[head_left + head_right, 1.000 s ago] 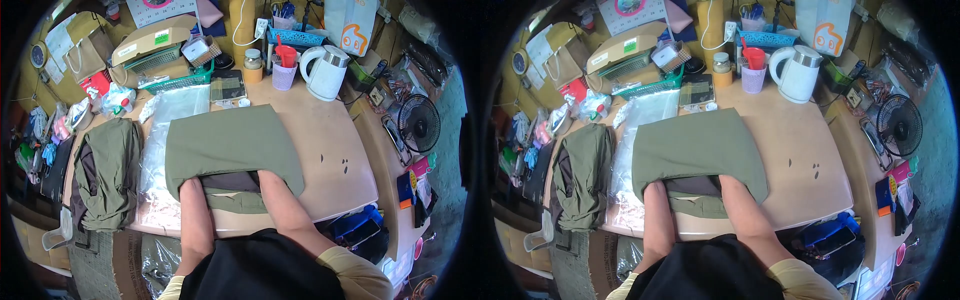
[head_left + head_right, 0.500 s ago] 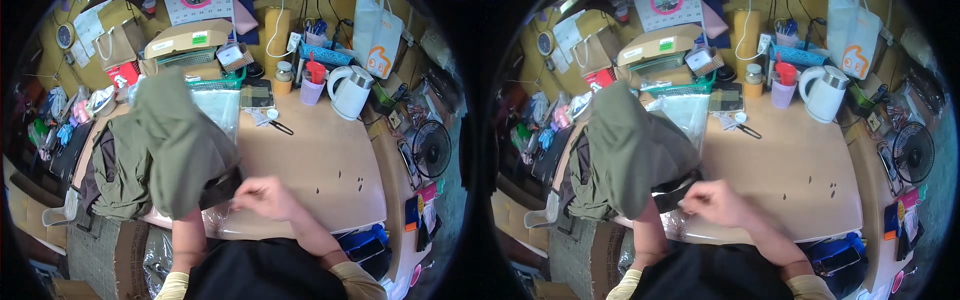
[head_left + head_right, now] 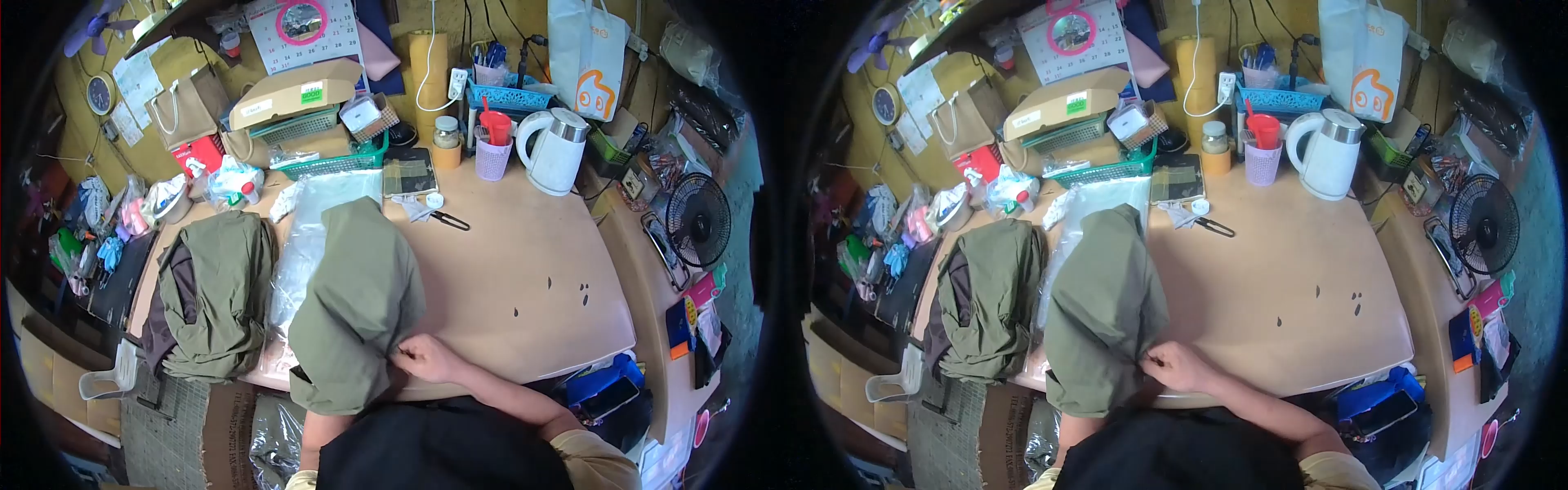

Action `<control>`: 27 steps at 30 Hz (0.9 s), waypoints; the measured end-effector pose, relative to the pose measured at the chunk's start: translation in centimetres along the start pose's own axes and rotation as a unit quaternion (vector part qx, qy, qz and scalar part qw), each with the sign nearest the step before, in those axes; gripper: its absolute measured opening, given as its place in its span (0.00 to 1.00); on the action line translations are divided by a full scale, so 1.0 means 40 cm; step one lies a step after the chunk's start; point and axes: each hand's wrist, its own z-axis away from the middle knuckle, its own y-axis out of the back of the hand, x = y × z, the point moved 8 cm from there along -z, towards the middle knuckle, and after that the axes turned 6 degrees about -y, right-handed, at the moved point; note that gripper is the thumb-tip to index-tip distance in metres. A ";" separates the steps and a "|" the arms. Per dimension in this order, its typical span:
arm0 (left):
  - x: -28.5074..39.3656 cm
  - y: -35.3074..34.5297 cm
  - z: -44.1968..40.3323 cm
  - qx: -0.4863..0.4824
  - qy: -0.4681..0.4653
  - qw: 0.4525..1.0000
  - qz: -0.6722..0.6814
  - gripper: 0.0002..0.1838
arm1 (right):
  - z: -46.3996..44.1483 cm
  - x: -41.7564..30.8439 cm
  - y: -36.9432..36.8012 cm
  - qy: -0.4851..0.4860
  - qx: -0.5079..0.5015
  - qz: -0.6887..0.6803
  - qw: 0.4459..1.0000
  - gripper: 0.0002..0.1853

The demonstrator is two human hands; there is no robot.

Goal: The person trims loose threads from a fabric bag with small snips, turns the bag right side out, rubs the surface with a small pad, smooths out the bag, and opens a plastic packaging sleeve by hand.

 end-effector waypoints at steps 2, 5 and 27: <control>0.008 0.015 0.011 0.006 -0.002 1.000 -0.009 0.25 | 0.041 0.001 0.028 -0.027 -0.045 0.000 0.999 0.15; 0.021 0.034 0.027 0.016 -0.005 1.000 -0.018 0.25 | 0.054 0.079 0.185 -0.033 -0.010 -0.064 0.997 0.15; 0.137 0.116 0.064 0.068 -0.074 0.995 0.024 0.26 | -0.134 -0.169 0.251 0.193 0.235 -0.294 0.906 0.31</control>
